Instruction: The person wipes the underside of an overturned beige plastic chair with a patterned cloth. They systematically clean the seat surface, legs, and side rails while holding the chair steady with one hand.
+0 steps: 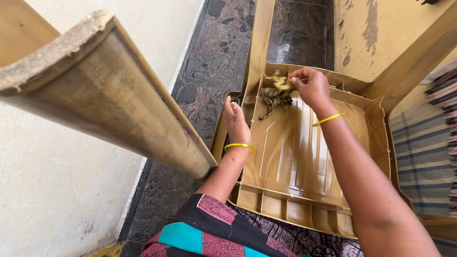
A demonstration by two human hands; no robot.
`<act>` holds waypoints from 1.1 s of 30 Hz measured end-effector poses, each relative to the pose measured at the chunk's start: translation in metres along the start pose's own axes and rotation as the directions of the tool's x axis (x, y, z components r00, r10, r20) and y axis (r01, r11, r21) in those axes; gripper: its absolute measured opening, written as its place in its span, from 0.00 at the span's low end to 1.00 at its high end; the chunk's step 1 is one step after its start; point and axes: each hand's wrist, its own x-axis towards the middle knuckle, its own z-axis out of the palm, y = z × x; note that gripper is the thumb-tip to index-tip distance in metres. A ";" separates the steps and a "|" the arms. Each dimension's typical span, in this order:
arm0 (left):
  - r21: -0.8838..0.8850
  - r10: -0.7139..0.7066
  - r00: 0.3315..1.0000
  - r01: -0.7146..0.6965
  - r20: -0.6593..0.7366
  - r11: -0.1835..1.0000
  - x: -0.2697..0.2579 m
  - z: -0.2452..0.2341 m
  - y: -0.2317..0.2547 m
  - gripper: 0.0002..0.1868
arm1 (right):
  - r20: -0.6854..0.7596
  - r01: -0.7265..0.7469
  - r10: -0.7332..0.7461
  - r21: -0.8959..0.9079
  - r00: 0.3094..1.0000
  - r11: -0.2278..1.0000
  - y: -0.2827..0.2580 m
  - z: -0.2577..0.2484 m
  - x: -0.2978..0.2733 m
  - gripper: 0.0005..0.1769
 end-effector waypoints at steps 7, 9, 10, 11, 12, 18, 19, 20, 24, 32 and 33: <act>0.050 0.061 0.997 -0.063 0.042 0.997 -0.001 -0.001 -0.003 0.46 | 0.099 0.446 -0.436 -0.277 0.894 0.851 0.005 0.078 -0.012 0.30; 0.035 0.064 0.996 -0.066 0.058 0.997 -0.004 -0.001 -0.004 0.46 | 0.107 0.376 -0.361 -0.319 0.926 0.870 -0.001 0.077 -0.014 0.31; 0.034 0.067 0.996 -0.070 0.061 0.997 -0.003 0.000 -0.003 0.46 | 0.113 0.364 -0.346 -0.309 0.931 0.879 -0.006 0.072 -0.013 0.31; 0.033 0.071 0.995 -0.073 0.064 0.997 -0.003 0.000 -0.002 0.46 | 0.119 0.351 -0.330 -0.298 0.936 0.888 -0.011 0.067 -0.014 0.30; 0.016 0.059 0.996 -0.060 0.067 0.998 -0.002 0.000 -0.001 0.46 | 0.153 0.351 -0.318 -0.327 0.936 0.877 -0.017 0.062 -0.018 0.27; 0.007 0.070 0.995 -0.070 0.066 0.997 0.001 0.001 -0.009 0.47 | 0.287 0.493 -0.407 -0.376 0.867 0.784 -0.047 0.043 -0.108 0.20; 0.014 0.073 0.995 -0.074 0.065 0.997 0.003 0.001 -0.010 0.47 | 0.300 0.528 -0.441 -0.351 0.846 0.773 -0.053 0.039 -0.131 0.20; 0.021 0.077 0.995 -0.078 0.066 0.997 0.003 0.001 -0.011 0.47 | 0.394 0.550 -0.422 -0.310 0.817 0.775 -0.059 0.033 -0.149 0.18; 0.051 0.089 0.992 -0.094 0.086 0.994 0.002 0.000 -0.011 0.48 | 0.614 0.632 -0.501 0.005 0.610 0.775 -0.068 0.009 -0.207 0.19; 0.216 0.100 0.983 -0.132 0.152 0.967 -0.006 -0.001 0.003 0.43 | 0.743 0.309 0.077 -0.367 0.665 0.877 0.021 -0.092 -0.225 0.11; 0.315 0.115 0.978 -0.166 0.172 0.934 -0.009 0.000 0.007 0.41 | 0.734 0.300 0.149 -0.443 0.663 0.845 0.035 -0.103 -0.229 0.10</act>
